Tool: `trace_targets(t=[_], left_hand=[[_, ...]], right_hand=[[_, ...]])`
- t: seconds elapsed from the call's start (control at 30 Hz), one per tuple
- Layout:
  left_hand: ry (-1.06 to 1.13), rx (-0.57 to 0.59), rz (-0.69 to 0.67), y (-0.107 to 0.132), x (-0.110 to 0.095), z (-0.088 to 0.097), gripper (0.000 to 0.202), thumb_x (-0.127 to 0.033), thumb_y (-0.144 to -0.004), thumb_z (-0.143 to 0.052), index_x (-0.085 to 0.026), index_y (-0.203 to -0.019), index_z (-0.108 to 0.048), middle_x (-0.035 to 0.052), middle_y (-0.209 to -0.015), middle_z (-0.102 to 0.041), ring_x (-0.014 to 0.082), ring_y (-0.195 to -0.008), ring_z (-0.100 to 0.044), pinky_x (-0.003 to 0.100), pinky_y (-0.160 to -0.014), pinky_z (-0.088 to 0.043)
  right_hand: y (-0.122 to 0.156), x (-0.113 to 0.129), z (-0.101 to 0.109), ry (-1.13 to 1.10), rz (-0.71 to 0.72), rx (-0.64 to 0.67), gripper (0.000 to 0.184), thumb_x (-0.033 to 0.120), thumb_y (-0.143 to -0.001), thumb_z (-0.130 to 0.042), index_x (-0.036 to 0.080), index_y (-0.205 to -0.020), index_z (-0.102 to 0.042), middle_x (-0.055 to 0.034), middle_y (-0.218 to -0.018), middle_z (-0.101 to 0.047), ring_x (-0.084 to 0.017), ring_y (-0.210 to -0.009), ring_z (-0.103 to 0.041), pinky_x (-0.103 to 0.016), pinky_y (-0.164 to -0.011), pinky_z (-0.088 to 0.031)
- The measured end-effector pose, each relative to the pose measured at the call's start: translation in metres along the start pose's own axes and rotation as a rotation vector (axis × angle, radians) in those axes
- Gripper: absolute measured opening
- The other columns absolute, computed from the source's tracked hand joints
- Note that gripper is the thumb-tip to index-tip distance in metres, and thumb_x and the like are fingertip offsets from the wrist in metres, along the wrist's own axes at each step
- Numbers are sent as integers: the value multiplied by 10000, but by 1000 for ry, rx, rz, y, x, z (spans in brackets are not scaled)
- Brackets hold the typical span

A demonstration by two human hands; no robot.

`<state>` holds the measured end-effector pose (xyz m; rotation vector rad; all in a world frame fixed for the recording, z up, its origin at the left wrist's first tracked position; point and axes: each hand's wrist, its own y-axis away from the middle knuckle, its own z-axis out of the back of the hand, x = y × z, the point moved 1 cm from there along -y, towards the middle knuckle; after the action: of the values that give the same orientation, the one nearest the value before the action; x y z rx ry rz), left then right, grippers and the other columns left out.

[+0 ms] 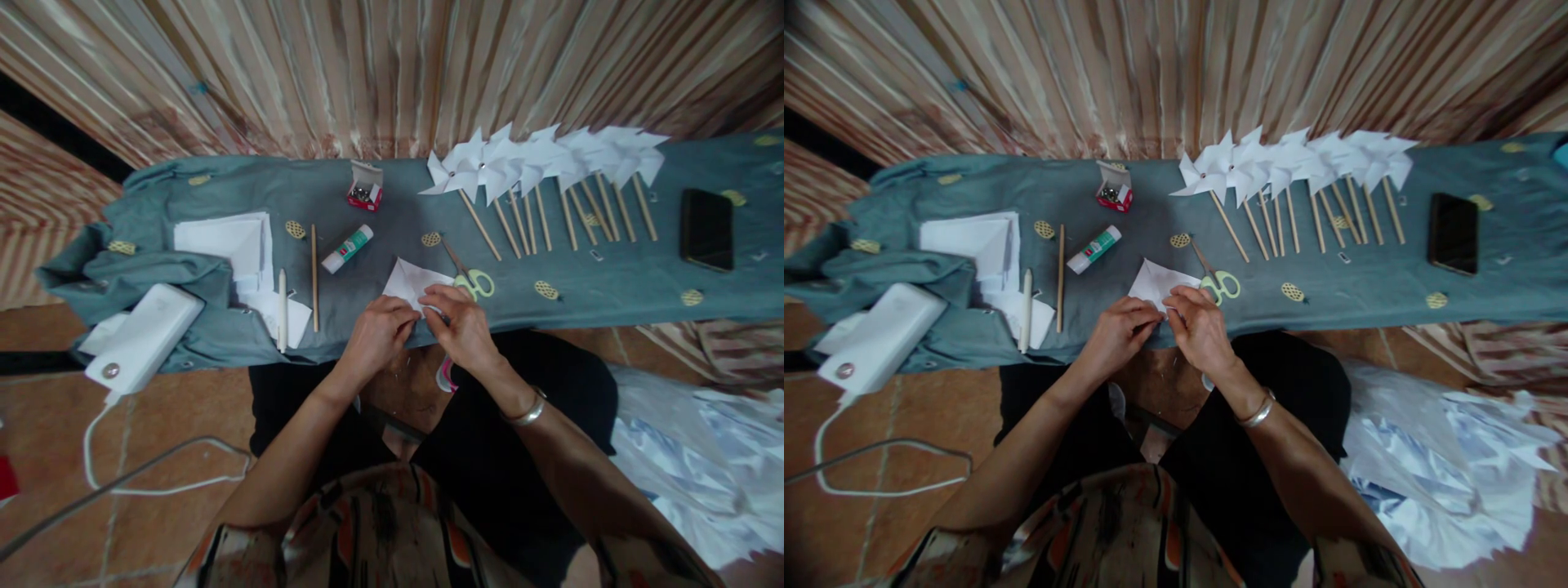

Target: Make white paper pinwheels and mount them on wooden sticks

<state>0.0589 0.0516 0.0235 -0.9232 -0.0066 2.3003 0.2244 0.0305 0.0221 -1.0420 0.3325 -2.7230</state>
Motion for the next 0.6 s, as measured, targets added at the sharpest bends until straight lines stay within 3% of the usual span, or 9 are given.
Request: trace_targets(t=[0.33, 0.6], left_hand=[[-5, -20, 21, 2, -1, -2, 151, -156, -865, -578, -163, -960, -694, 68, -956, -667, 193, -922, -621, 330, -864, -512], [-82, -36, 8, 4, -1, -6, 143, -152, -881, -557, -155, -944, -686, 65, -930, -642, 189, -897, -604, 329, -835, -516]], right_hand=[[4, 6, -6, 168, 115, 96, 315, 103, -883, -429, 196, -1062, -672, -113, -1234, -573, -267, -1071, -509, -428, -944, -477], [4, 9, -5, 176, 172, 49, 310, 114, -906, -386, 167, -1033, -664, -131, -1236, -580, -268, -1101, -513, -449, -956, -483]])
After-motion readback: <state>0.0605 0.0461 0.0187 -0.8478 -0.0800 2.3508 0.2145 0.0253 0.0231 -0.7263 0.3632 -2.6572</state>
